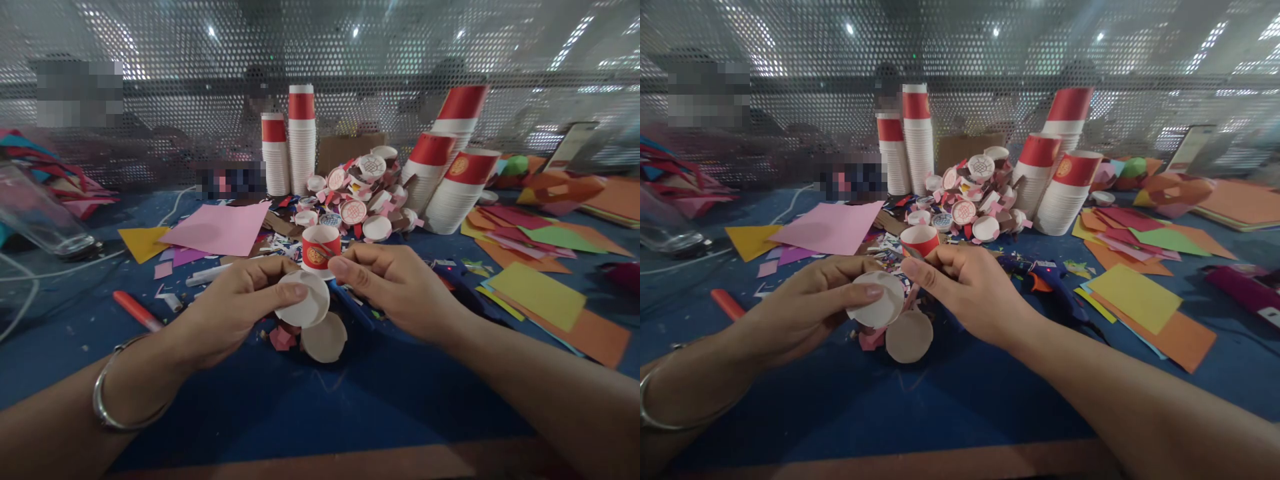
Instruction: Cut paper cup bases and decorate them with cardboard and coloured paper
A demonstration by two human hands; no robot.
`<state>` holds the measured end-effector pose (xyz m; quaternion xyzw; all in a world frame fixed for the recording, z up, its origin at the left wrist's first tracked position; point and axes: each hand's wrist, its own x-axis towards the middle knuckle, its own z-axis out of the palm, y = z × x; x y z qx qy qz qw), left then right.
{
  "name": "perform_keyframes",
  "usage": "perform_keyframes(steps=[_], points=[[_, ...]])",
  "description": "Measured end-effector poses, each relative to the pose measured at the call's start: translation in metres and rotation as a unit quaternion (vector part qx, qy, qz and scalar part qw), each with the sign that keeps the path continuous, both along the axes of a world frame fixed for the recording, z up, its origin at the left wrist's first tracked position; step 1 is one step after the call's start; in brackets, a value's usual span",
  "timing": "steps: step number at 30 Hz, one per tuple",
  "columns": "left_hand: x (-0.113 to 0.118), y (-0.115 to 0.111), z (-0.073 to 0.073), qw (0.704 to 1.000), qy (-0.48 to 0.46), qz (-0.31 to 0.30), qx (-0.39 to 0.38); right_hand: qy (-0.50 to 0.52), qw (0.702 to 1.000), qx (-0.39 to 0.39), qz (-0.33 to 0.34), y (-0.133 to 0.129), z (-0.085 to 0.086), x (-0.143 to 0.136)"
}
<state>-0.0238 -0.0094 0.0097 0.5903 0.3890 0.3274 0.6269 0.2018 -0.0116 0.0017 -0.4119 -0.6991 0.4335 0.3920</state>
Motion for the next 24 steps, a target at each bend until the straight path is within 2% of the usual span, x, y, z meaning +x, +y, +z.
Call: perform_keyframes(steps=[6, 9, 12, 16, 20, 24], points=[[0.002, -0.001, 0.001, 1.0, -0.021, 0.005, -0.006, 0.056, 0.994, -0.062, 0.069, -0.001, -0.002, -0.005], [0.002, 0.0, 0.002, 1.0, -0.015, -0.003, -0.001, 0.06, 0.994, -0.055, 0.068, 0.0, -0.002, -0.005], [-0.001, 0.004, 0.004, 0.999, -0.001, 0.017, 0.032, 0.067, 0.996, -0.04, 0.051, 0.001, -0.001, -0.002], [-0.007, 0.012, 0.005, 0.99, 0.106, 0.016, 0.09, 0.07, 0.997, -0.026, 0.015, 0.005, 0.001, 0.005], [-0.009, 0.012, 0.001, 0.955, 0.245, -0.023, 0.166, 0.024, 0.999, 0.014, -0.024, 0.008, 0.0, 0.011], [-0.003, 0.002, 0.0, 0.928, 0.319, -0.066, 0.183, -0.017, 0.998, 0.033, -0.044, 0.007, 0.002, 0.012]])
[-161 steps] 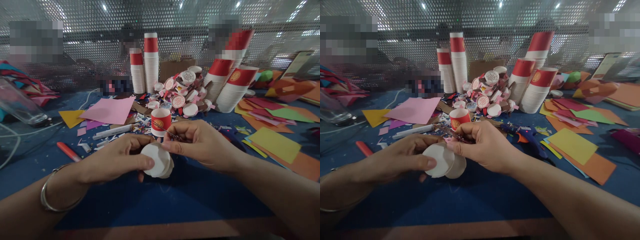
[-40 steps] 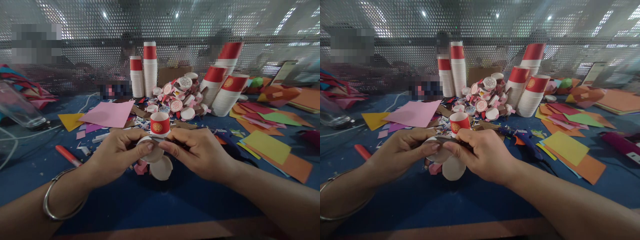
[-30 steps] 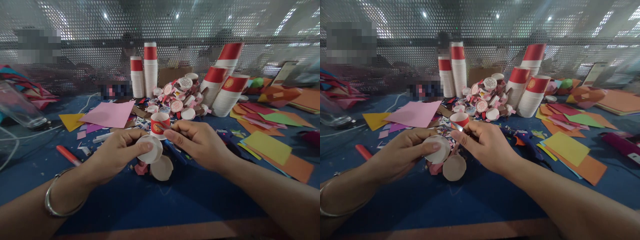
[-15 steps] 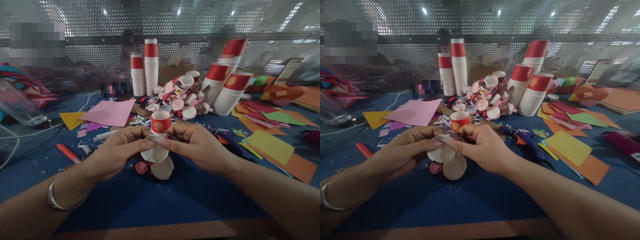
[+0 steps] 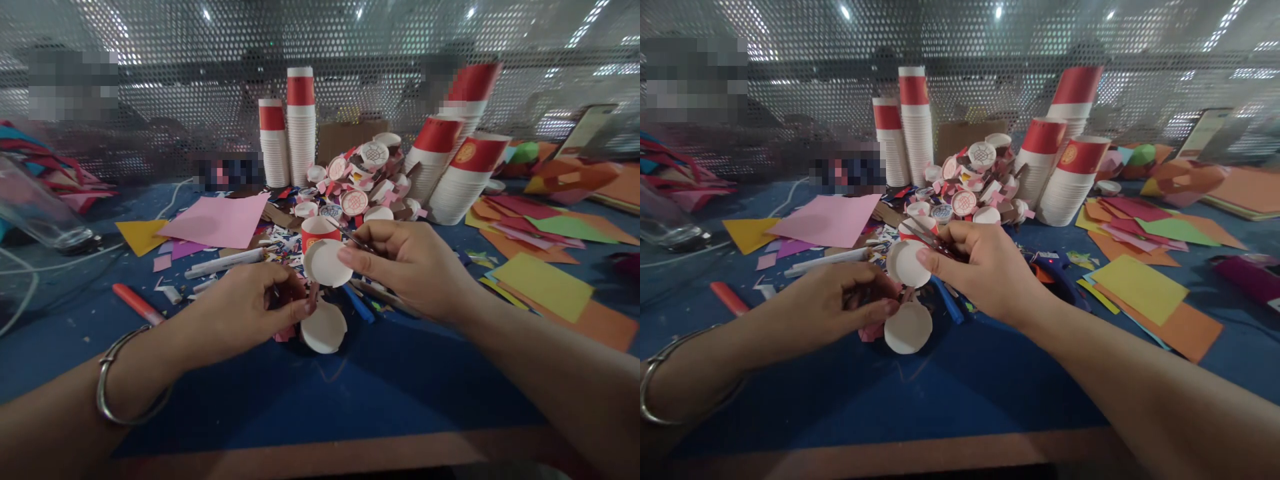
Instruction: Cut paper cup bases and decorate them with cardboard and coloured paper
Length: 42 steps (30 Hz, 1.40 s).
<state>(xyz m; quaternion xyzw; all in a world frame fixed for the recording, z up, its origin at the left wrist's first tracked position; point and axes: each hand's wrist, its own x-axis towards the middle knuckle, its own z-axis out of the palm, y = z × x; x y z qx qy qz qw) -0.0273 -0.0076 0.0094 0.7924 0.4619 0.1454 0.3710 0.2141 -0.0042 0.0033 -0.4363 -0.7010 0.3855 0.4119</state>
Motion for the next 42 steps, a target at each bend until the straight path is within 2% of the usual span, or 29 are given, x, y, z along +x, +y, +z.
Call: perform_keyframes(steps=[5, 10, 13, 16, 22, 28, 34, 37, 42], points=[[0.007, -0.007, 0.003, 0.998, 0.04, -0.002, 0.053, -0.03, 1.0, -0.003, -0.009, 0.0, 0.0, -0.001], [0.002, -0.001, 0.006, 0.999, 0.015, 0.009, 0.036, -0.084, 0.996, 0.006, -0.029, 0.003, -0.003, 0.0], [0.0, 0.0, 0.008, 0.995, 0.025, 0.023, 0.093, -0.114, 0.992, 0.017, -0.042, 0.003, -0.004, 0.0], [0.002, -0.008, 0.01, 0.995, 0.062, -0.008, 0.077, -0.121, 0.991, 0.017, -0.045, 0.003, -0.003, -0.001], [0.006, -0.024, 0.013, 0.984, 0.111, -0.055, 0.128, -0.13, 0.99, 0.025, -0.049, 0.001, 0.0, -0.002], [0.006, -0.029, 0.01, 0.975, 0.139, -0.106, 0.14, -0.154, 0.987, 0.029, -0.036, 0.002, -0.002, -0.004], [0.0, -0.024, 0.015, 0.966, 0.124, -0.061, 0.217, -0.17, 0.984, 0.039, -0.029, 0.003, -0.005, -0.013], [-0.001, -0.02, 0.014, 0.965, 0.134, -0.049, 0.222, -0.147, 0.988, 0.038, -0.027, 0.004, -0.009, -0.016], [0.002, -0.022, 0.011, 0.971, 0.086, -0.052, 0.215, -0.081, 0.986, 0.123, -0.076, 0.006, -0.01, -0.014]])
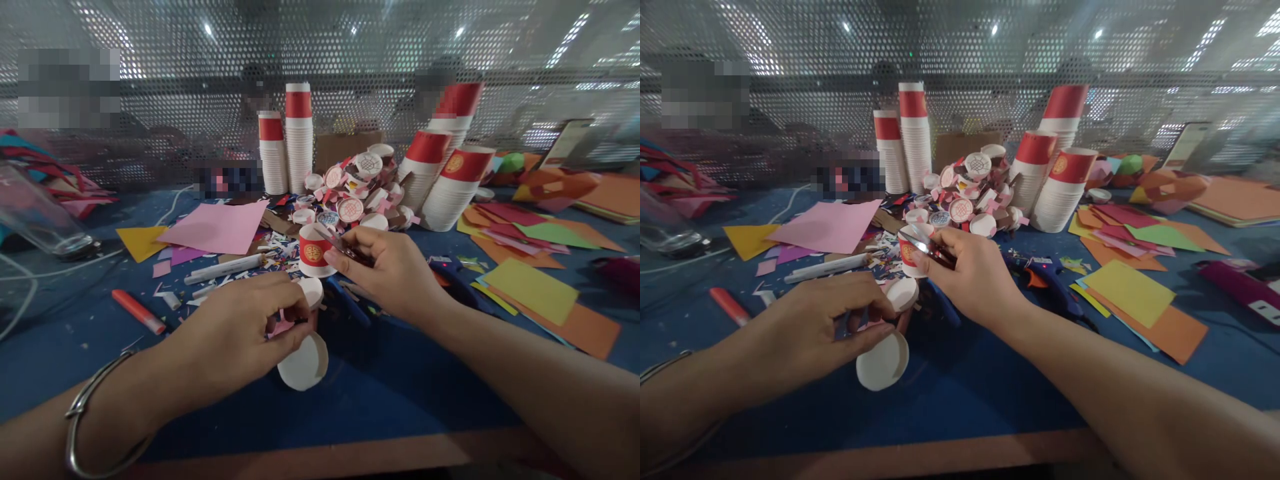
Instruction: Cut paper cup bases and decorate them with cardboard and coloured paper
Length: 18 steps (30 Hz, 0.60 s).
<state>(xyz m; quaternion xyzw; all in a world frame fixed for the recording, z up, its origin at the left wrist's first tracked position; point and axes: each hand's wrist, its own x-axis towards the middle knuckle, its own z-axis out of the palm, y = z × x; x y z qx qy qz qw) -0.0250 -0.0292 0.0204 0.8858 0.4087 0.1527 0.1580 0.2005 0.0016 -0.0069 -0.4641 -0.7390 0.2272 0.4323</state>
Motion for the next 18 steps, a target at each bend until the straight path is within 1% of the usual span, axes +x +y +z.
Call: perform_keyframes(steps=[3, 5, 8, 10, 12, 15, 16, 18], points=[[0.001, 0.002, -0.002, 0.998, -0.055, 0.008, 0.031, -0.013, 0.998, 0.055, -0.022, 0.004, 0.001, 0.001], [0.0, 0.006, -0.005, 0.995, -0.083, 0.021, 0.058, -0.033, 0.996, 0.078, -0.024, 0.007, 0.0, 0.001], [-0.001, 0.015, -0.01, 0.988, -0.118, 0.055, 0.086, -0.056, 0.995, 0.082, -0.017, 0.012, -0.002, 0.001], [-0.001, 0.024, -0.015, 0.983, -0.135, 0.064, 0.102, -0.04, 0.997, 0.071, -0.006, 0.014, -0.004, 0.001], [0.001, 0.034, -0.019, 0.979, -0.134, 0.055, 0.142, -0.008, 0.998, 0.064, 0.006, 0.016, -0.006, 0.0], [0.005, 0.05, -0.025, 0.977, -0.123, 0.021, 0.172, 0.035, 0.998, 0.051, 0.016, 0.015, -0.008, -0.002], [0.006, 0.054, -0.027, 0.977, -0.116, 0.007, 0.178, 0.044, 0.998, 0.046, 0.016, 0.015, -0.007, -0.002], [0.006, 0.06, -0.029, 0.978, -0.125, 0.003, 0.166, 0.054, 0.998, 0.041, 0.008, 0.013, -0.006, -0.002]])
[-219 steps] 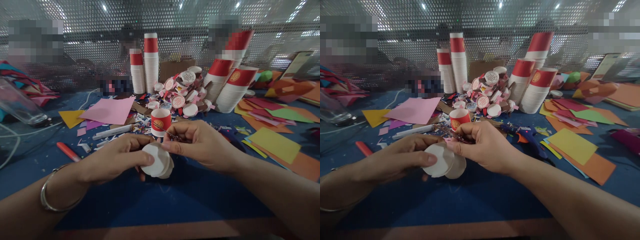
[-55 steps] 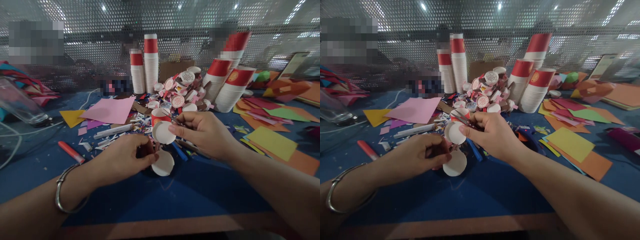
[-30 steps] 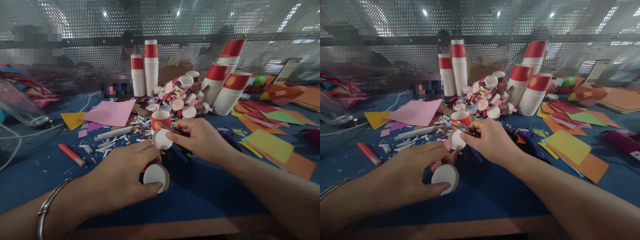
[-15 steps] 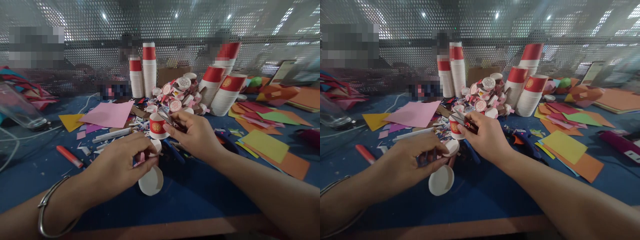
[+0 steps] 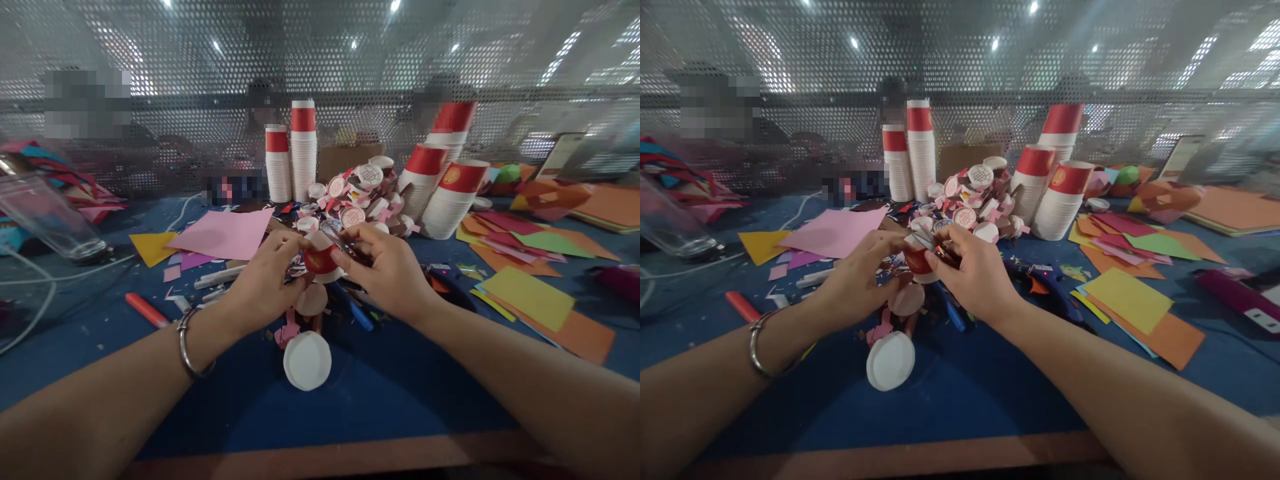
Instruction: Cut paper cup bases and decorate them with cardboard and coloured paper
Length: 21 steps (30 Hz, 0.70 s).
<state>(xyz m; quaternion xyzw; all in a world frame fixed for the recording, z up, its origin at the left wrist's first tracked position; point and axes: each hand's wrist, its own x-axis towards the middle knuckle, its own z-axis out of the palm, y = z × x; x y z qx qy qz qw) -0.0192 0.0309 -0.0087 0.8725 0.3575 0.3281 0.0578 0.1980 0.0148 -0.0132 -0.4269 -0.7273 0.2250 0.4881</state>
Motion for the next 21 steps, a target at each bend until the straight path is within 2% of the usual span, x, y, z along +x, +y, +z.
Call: perform_keyframes(steps=[5, 10, 12, 16, 21], points=[[-0.003, 0.005, -0.001, 0.987, -0.11, 0.066, -0.095, 0.026, 0.999, -0.026, -0.024, -0.001, 0.001, 0.003], [-0.003, 0.004, -0.002, 0.955, -0.221, 0.046, -0.193, 0.092, 0.994, -0.061, -0.01, -0.002, 0.002, 0.004], [-0.002, 0.003, -0.001, 0.958, -0.218, 0.061, -0.178, 0.093, 0.994, -0.053, -0.017, -0.005, 0.004, 0.004], [-0.003, -0.003, 0.003, 0.986, -0.133, 0.06, -0.076, 0.05, 0.998, -0.009, -0.028, -0.012, 0.008, 0.003], [0.0, -0.013, 0.011, 0.998, -0.049, 0.013, -0.022, -0.031, 0.998, -0.022, 0.054, -0.017, 0.01, 0.002]])
